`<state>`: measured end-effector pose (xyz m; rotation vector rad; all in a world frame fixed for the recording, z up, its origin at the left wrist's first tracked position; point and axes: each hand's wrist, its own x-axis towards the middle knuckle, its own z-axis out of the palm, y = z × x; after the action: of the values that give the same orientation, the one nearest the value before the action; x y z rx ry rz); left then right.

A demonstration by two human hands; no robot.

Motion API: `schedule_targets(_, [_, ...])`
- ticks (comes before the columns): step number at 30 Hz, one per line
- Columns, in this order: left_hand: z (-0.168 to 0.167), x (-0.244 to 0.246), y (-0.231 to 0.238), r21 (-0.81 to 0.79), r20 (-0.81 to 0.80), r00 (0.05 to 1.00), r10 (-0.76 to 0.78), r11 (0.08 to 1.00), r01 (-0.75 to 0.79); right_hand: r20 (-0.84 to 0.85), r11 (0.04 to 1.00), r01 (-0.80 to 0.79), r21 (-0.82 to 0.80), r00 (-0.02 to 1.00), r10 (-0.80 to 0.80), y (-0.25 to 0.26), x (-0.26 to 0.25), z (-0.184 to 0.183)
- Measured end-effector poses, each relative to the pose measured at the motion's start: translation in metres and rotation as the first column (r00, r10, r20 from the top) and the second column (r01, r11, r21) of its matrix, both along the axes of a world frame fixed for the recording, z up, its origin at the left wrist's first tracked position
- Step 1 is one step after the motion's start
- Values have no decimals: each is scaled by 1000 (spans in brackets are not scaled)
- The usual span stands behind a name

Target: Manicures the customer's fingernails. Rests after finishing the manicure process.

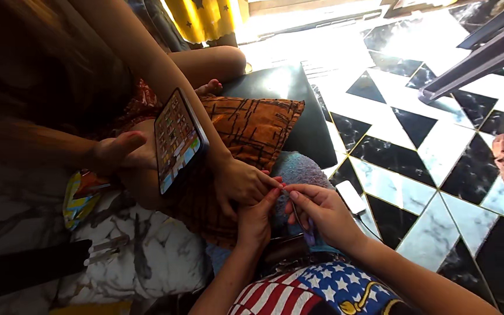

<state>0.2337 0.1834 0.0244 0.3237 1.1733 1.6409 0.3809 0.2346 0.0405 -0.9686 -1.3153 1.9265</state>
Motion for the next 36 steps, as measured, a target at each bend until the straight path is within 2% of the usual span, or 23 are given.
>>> schedule_targets(15, [0, 2, 3, -17, -15, 1000, 19, 1000, -19, -48, 996, 42, -85, 998, -46, 0, -4, -3])
schedule_targets(36, [1, 4, 4, -42, -17, 999, 30, 999, -31, -94, 995, 43, -94, 994, -52, -2, -6, -8])
